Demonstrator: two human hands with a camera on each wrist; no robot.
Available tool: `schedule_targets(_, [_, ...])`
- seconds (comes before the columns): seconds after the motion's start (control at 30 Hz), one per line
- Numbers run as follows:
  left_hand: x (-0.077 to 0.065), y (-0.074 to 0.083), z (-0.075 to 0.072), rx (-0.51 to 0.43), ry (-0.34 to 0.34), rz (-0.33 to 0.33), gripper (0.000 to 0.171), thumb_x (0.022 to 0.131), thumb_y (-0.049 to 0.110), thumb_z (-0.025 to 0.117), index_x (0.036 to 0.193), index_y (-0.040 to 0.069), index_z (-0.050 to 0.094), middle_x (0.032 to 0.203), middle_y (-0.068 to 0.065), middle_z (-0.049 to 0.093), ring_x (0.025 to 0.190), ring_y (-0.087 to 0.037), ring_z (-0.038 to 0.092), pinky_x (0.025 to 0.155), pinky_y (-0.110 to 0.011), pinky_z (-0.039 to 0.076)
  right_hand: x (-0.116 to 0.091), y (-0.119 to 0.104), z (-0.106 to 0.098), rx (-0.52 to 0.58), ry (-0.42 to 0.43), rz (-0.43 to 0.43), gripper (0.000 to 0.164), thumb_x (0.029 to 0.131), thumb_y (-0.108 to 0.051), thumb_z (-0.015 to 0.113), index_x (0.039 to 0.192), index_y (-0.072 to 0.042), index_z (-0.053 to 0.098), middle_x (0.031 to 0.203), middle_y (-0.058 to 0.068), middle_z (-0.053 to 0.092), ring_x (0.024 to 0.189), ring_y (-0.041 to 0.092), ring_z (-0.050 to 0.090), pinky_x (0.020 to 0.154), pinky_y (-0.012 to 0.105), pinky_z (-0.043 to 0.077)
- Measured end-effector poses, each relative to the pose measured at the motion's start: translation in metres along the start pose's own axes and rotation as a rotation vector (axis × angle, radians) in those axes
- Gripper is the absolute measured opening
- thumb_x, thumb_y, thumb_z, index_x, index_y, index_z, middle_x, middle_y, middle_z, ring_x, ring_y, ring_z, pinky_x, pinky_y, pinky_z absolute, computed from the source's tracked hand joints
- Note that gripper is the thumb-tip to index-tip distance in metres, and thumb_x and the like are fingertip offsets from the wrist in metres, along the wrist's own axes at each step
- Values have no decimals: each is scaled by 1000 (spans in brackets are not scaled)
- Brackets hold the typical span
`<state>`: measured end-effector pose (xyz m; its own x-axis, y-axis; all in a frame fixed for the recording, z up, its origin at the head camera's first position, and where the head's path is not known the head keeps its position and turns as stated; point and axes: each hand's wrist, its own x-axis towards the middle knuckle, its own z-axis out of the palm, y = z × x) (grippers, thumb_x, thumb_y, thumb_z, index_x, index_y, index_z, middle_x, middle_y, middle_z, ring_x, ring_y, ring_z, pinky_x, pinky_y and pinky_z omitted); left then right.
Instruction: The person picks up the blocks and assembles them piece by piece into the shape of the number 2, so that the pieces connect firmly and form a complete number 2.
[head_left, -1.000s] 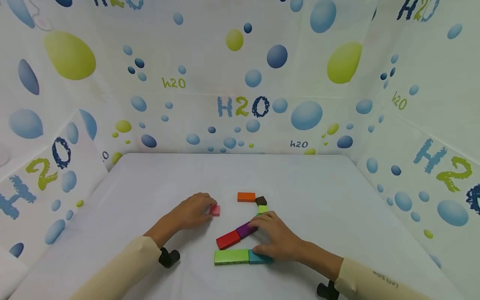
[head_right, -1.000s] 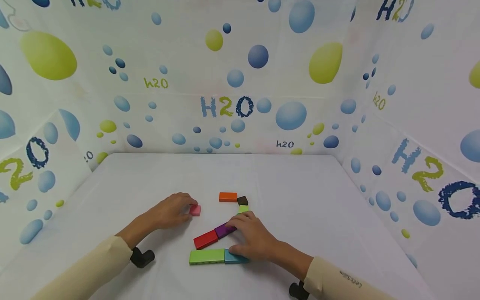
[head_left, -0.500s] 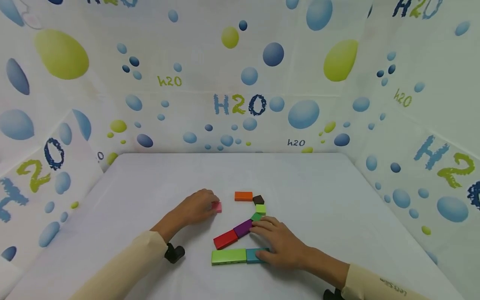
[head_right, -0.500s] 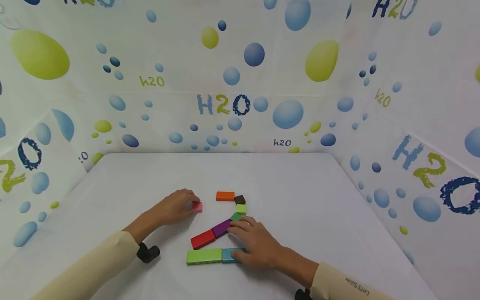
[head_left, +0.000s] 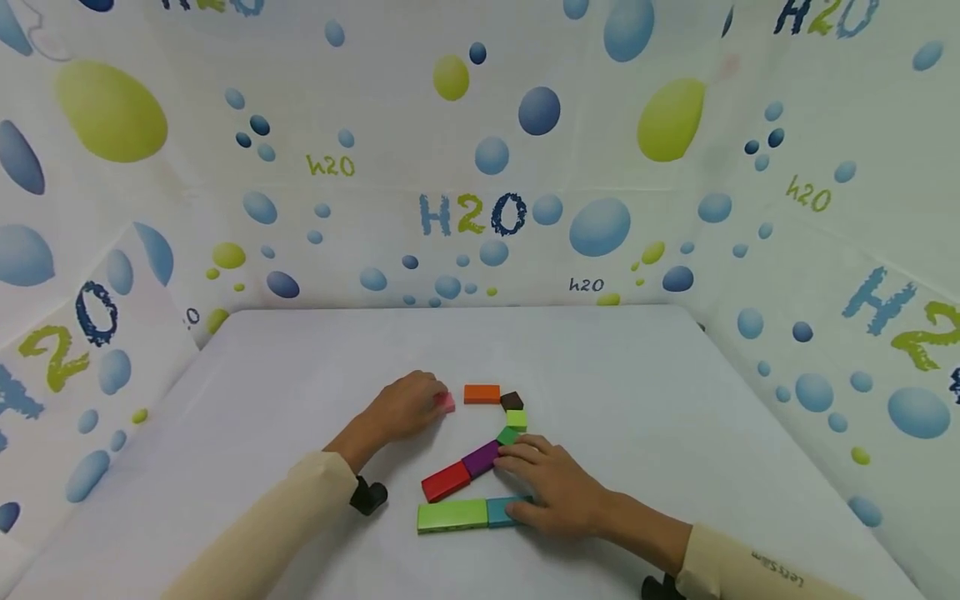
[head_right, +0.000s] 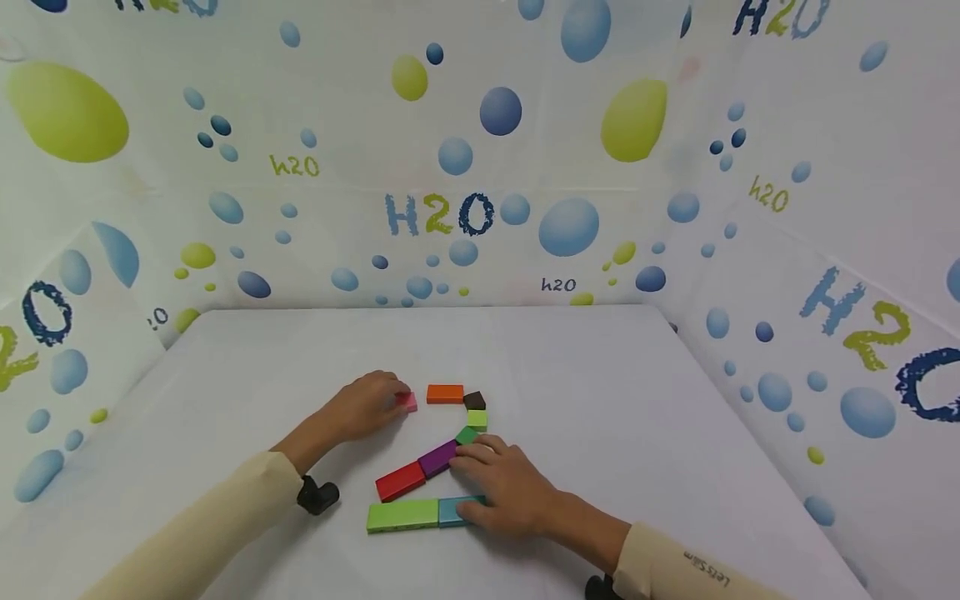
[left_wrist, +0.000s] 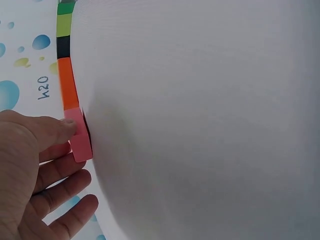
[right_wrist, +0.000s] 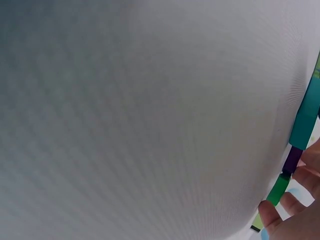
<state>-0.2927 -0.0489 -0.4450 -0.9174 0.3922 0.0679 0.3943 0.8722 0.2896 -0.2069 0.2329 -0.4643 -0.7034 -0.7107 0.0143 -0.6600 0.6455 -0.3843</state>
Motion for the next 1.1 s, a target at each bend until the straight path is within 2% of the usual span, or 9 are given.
schedule_targets(0.27, [7,-1,6,13,16,-16,35,91,25,77,122,7,73,102,-4,68,97,-20,61,90,-37,57,0,-3,4,-15,-8,2,56,98,-42,59,150,-23,50,154,-7,46,148,24,30,114,58,35])
schedule_targets(0.57, [10,-1,5,12,36,-36,33,92,26,75,119,6,73,104,-7,70,96,-20,62,88,-36,57,1,-5,2,-30,-15,4,57,98,-43,58,151,-23,49,155,-7,44,147,23,29,114,57,35])
schedule_targets(1.1, [13,10,8,53,52,-35,34,91,31,76,116,7,74,101,-5,70,95,-21,61,88,-37,57,0,-4,-4,-15,-19,25,57,98,-41,59,150,-21,50,154,-5,46,148,26,29,115,58,33])
